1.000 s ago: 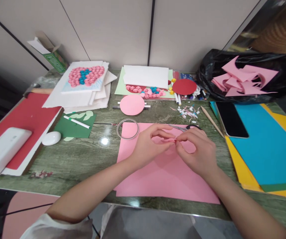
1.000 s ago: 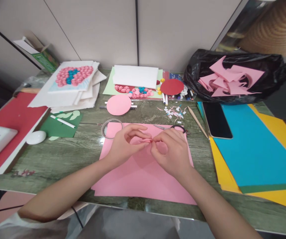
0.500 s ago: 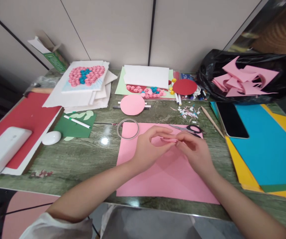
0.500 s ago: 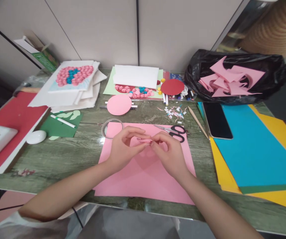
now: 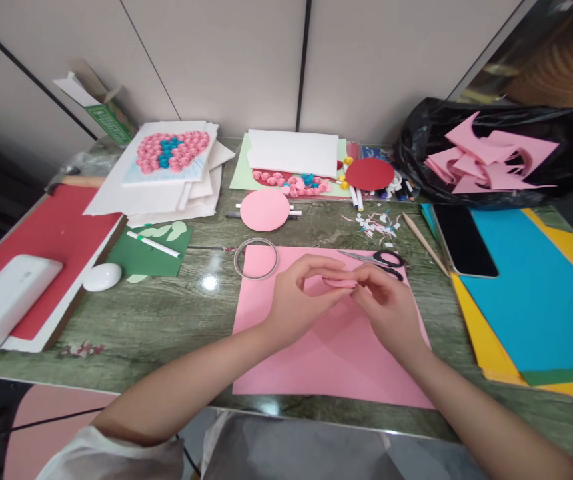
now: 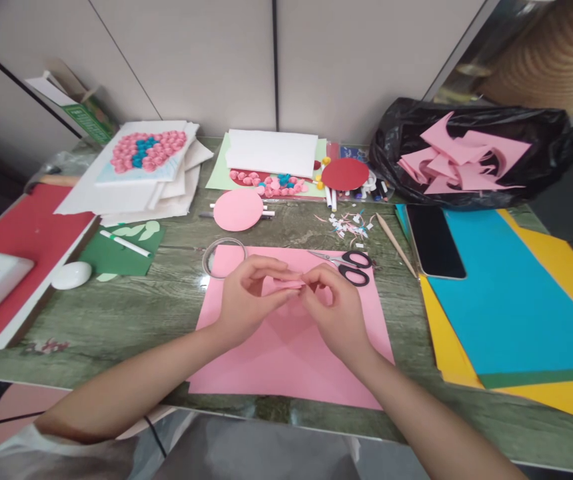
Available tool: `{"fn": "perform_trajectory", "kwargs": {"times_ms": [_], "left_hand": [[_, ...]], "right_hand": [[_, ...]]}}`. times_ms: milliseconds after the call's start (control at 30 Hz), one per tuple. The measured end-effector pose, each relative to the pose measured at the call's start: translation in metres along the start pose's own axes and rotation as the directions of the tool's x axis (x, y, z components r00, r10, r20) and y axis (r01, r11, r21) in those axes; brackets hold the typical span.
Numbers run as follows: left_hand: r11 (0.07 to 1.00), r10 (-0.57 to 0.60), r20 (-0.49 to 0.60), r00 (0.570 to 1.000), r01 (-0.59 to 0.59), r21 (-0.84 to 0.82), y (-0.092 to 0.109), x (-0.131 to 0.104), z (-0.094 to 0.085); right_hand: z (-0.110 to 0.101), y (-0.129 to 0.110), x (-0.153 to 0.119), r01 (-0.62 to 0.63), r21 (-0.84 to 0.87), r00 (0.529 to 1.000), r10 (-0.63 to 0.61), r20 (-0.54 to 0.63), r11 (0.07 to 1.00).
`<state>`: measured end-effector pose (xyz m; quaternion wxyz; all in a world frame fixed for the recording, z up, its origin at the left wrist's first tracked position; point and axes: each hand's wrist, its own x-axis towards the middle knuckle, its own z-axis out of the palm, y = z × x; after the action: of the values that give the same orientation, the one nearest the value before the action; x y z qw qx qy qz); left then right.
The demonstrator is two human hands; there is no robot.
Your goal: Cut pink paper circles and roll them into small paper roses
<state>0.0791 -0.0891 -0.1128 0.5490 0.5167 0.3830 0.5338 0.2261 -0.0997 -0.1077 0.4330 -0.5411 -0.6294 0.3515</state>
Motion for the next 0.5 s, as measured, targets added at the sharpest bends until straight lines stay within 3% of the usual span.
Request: {"fn": "perform_trajectory", "kwargs": {"times_ms": [500], "left_hand": [[0.994, 0.053, 0.037, 0.998, -0.056, 0.091, 0.008, 0.0013, 0.0002]], "right_hand": [[-0.0088, -0.0041, 0.0012, 0.154, -0.253, 0.985, -0.167, -0.031, 0.955]]}}
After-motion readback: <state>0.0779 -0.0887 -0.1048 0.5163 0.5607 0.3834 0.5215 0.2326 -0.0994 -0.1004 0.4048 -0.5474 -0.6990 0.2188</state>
